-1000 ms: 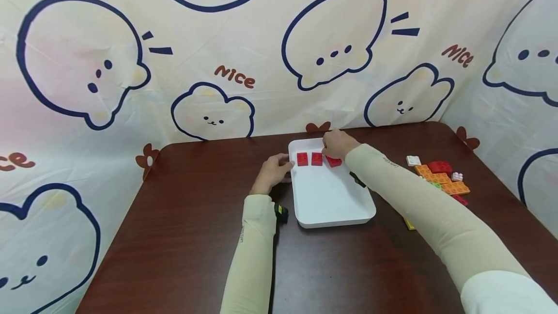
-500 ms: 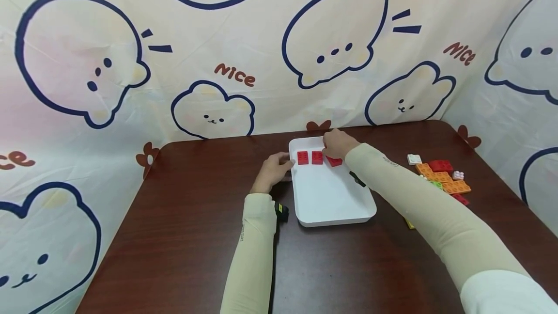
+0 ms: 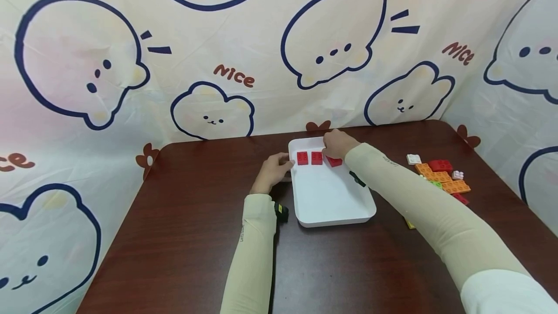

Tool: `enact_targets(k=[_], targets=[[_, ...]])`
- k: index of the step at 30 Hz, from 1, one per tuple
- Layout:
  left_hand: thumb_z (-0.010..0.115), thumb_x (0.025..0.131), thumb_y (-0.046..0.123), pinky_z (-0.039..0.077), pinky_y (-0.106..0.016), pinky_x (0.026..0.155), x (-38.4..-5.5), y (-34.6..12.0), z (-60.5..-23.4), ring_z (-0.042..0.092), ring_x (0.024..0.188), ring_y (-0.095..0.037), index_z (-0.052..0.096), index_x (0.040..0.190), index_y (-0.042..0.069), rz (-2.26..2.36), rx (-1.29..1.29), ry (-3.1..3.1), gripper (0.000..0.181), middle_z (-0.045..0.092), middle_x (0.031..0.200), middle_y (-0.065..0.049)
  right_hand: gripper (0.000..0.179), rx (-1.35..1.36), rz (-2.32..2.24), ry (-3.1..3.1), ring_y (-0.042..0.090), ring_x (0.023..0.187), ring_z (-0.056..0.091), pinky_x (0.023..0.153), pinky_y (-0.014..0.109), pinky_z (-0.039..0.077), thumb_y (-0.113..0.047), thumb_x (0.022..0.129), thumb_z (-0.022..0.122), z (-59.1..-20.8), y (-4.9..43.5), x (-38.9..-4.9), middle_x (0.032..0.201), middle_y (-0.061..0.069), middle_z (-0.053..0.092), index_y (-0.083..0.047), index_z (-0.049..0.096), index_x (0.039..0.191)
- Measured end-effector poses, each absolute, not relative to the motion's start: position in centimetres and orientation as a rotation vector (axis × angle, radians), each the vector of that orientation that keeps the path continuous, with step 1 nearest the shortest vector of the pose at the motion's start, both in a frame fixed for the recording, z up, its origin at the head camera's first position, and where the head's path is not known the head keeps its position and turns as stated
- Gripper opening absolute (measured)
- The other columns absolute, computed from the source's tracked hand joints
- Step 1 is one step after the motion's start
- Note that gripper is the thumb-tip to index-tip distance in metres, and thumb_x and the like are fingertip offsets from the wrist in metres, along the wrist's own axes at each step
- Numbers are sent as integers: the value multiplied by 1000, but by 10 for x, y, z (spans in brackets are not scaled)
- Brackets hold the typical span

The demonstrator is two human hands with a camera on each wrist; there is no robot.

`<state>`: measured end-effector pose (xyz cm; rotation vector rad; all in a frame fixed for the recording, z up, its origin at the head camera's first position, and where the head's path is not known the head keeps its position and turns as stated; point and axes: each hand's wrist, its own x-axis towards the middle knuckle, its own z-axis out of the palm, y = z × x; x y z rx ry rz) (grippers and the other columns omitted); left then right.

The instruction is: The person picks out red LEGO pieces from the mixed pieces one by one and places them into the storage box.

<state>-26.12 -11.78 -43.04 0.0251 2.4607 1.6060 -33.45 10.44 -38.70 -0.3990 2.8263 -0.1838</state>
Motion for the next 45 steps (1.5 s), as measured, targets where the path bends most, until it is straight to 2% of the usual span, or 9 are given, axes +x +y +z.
enact_targets(k=[9, 13, 18, 25, 32, 39, 45], targets=[[62, 103, 27, 61, -39, 82, -262, -116, -432, 69, 104, -29, 51, 147, 5, 1606, 12, 2462, 50, 63, 126, -16, 30, -347, -157, 2822, 25, 83, 63, 72, 32, 55, -28, 97, 69, -382, 109, -336, 92, 10, 66, -4, 68, 114], [62, 103, 27, 61, -39, 83, -261, -116, -431, 68, 105, -30, 50, 147, 6, 1603, 6, 2465, 50, 62, 128, -16, 28, -366, -158, 2826, 25, 82, 63, 75, 33, 55, -27, 98, 68, -377, 115, -337, 92, 10, 66, -3, 69, 113], [61, 103, 28, 60, -40, 85, -261, -117, -432, 69, 103, -29, 50, 148, 6, 1599, 6, 2466, 50, 63, 128, -16, 24, -409, -146, 2850, 24, 81, 62, 73, 33, 55, -23, 99, 65, -366, 124, -330, 91, 10, 67, -3, 72, 110], [62, 103, 26, 62, -38, 81, -261, -118, -433, 70, 103, -29, 50, 148, 5, 1634, 12, 2446, 51, 62, 126, -17, 28, -433, -231, 2913, 27, 88, 65, 82, 42, 60, -21, 100, 64, -356, 145, -317, 109, 13, 70, -2, 69, 120], [62, 103, 26, 61, -39, 82, -261, -117, -431, 69, 103, -30, 51, 147, 5, 1623, 24, 2453, 50, 62, 128, -17, 20, -498, -299, 2996, 24, 77, 63, 75, 41, 59, -18, 98, 66, -352, 169, -305, 93, 10, 68, -4, 69, 111], [62, 103, 27, 60, -40, 86, -262, -119, -430, 69, 105, -29, 50, 148, 6, 1592, 14, 2470, 51, 62, 129, -17, 31, -477, -298, 3023, 26, 87, 66, 86, 48, 59, -20, 97, 67, -352, 187, -295, 111, 14, 70, -3, 67, 124], [62, 103, 27, 61, -38, 83, -263, -118, -430, 69, 104, -30, 50, 147, 5, 1613, 18, 2447, 51, 61, 129, -18, 36, -498, -289, 3006, 28, 93, 67, 90, 50, 58, -20, 97, 68, -348, 198, -285, 117, 17, 69, -2, 66, 128]])
